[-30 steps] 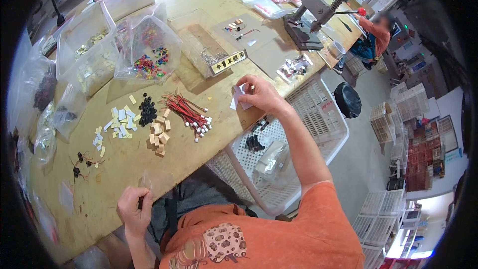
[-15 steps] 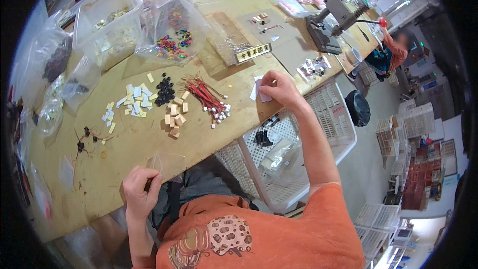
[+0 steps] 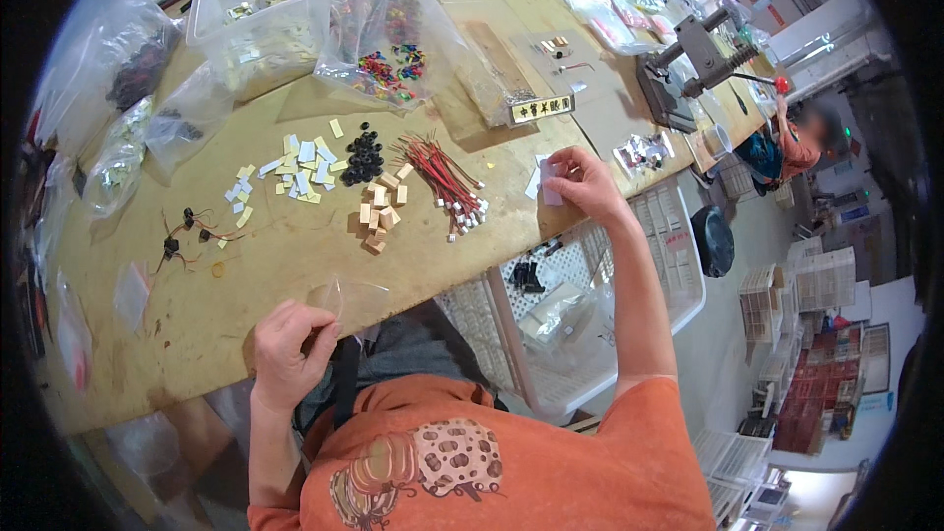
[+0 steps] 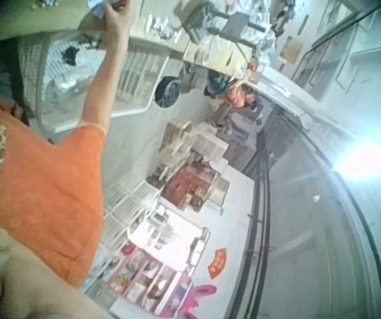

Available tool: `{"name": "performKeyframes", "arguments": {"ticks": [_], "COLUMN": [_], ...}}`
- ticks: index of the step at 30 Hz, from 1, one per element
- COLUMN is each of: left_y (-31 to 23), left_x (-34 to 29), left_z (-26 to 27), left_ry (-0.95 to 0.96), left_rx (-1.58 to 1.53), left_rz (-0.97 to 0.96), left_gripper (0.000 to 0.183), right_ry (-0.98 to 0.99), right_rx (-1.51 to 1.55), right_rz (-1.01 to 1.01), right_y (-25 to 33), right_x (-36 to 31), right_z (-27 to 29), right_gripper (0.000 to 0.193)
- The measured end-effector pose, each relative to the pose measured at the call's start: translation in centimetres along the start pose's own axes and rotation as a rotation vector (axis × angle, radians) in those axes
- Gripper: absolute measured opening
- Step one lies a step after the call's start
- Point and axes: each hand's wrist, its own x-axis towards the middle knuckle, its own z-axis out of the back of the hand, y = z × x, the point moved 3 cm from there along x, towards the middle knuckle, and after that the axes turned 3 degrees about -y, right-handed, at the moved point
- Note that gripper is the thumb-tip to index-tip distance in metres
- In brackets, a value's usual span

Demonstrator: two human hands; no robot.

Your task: The person handles small electronic components and wires on a workbench, placing items into small plastic bags and arranging them. The person repeatedly picks up components, wires, and bags, organizing them on the table.

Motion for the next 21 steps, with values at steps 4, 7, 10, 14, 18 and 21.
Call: {"name": "performKeyframes", "arguments": {"ticks": [4, 7, 10, 14, 18, 21], "left_y": [-0.1, 0.0, -0.1, 0.2, 0.1, 0.0], "left_x": [0.0, -0.2, 0.0, -0.3, -0.3, -0.2], "left_z": [0.3, 0.2, 0.2, 0.2, 0.3, 0.3], "left_ry": [0.003, 0.017, -0.009, -0.001, 0.000, 0.006], "left_rx": [-0.004, 0.012, 0.003, 0.017, 0.027, 0.011], "left_rz": [0.001, 0.004, -0.026, -0.005, -0.007, 0.008], "left_gripper": [0.013, 0.013, 0.013, 0.014, 0.014, 0.013], "right_ry": [0.059, 0.107, 0.100, 0.100, 0.166, 0.206], "right_rx": [-0.095, -0.080, -0.060, -0.165, -0.167, -0.090], "right_rz": [-0.008, -0.073, -0.049, -0.036, -0.042, -0.090], "right_y": [1.0, 0.1, 0.1, 1.5, 1.6, 1.2], "right_x": [-0.1, 0.2, 0.4, -0.3, -0.4, 0.0], "right_z": [-0.4, -0.1, 0.1, 0.4, 0.6, 0.5], "right_gripper": [0.021, 0.021, 0.022, 0.027, 0.026, 0.022]}}
